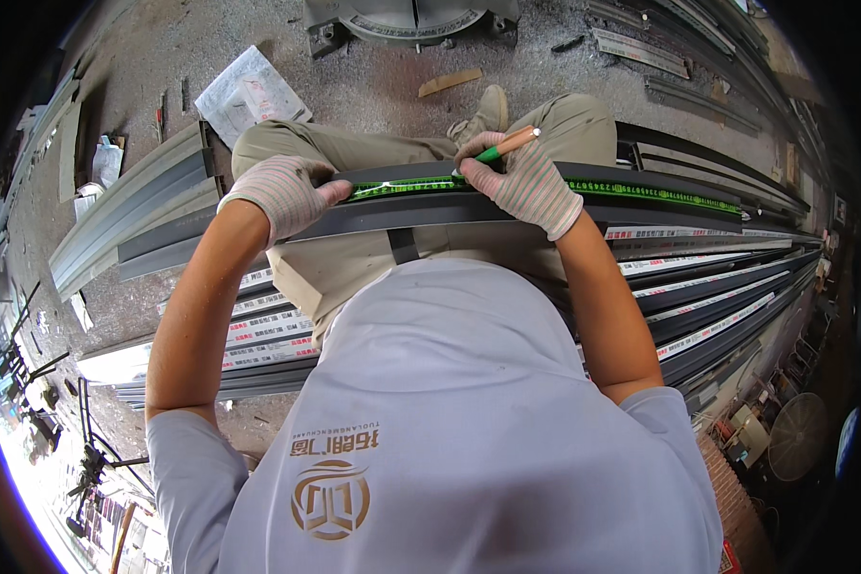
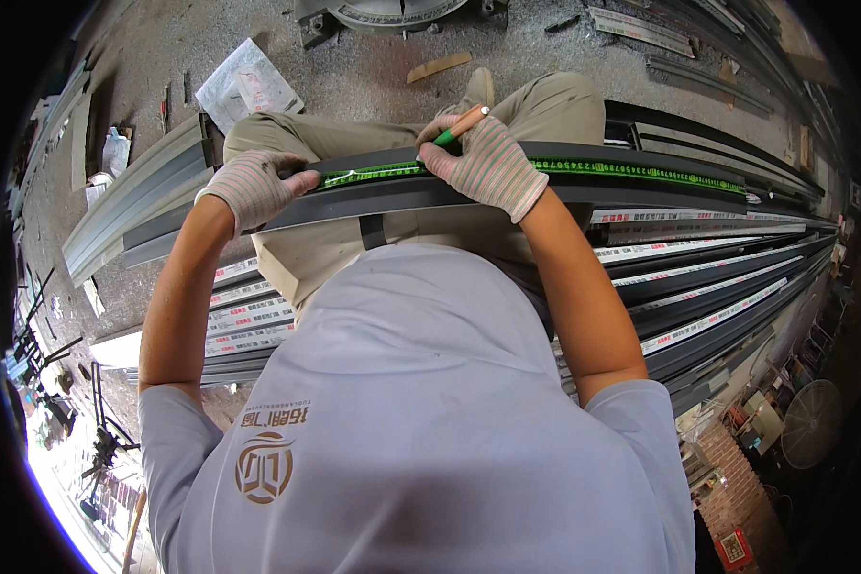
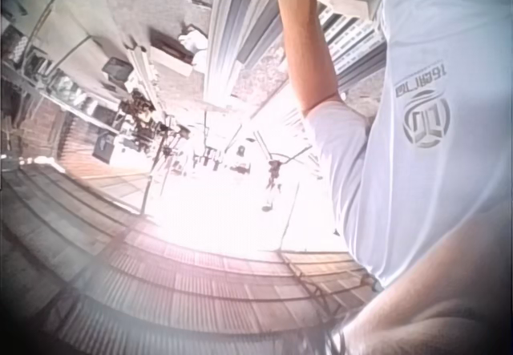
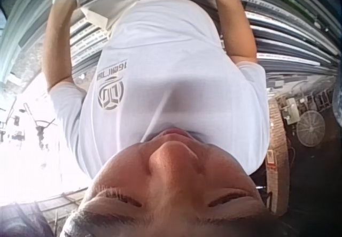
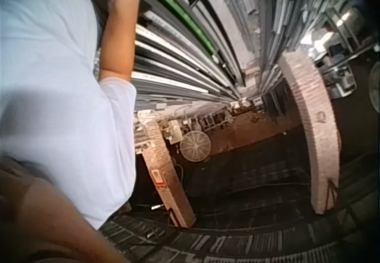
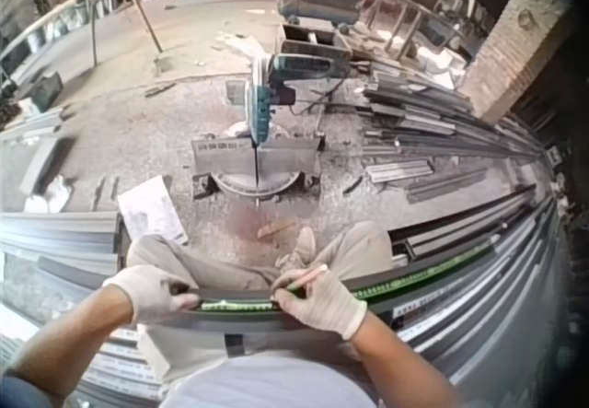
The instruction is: The person sits on the floor and uses a tape measure and pencil to measure and mark several long metal profiles. They handle each profile individually, mark specific lengths, and then place the profiles aside.
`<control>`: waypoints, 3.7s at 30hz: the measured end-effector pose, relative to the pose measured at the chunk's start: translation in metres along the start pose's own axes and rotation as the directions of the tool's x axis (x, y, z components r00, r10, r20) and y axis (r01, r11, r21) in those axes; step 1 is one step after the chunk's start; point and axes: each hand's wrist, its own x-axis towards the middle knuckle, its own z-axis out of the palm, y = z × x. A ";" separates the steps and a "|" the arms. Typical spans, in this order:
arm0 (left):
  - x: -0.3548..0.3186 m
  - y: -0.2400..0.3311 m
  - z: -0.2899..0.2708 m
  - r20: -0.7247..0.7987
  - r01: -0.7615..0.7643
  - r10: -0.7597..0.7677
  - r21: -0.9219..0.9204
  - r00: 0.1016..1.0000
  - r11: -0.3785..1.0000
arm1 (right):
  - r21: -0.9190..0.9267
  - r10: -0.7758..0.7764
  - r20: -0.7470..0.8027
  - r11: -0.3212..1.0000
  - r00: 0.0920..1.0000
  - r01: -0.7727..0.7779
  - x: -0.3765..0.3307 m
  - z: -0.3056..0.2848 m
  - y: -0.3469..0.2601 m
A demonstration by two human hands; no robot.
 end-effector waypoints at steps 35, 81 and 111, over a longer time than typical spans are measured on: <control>0.005 -0.004 0.005 -0.010 -0.013 0.013 0.033 1.000 0.999 | -0.120 -0.061 -0.037 0.991 0.997 0.056 0.002 0.001 0.001; 0.002 0.002 0.002 0.020 0.026 -0.027 0.048 0.999 0.998 | -0.103 -0.105 -0.021 0.989 0.994 0.102 0.004 0.004 0.010; 0.002 -0.001 0.004 -0.013 -0.013 0.014 0.059 1.000 0.998 | -0.147 -0.054 -0.018 0.988 0.998 0.051 0.002 0.001 0.002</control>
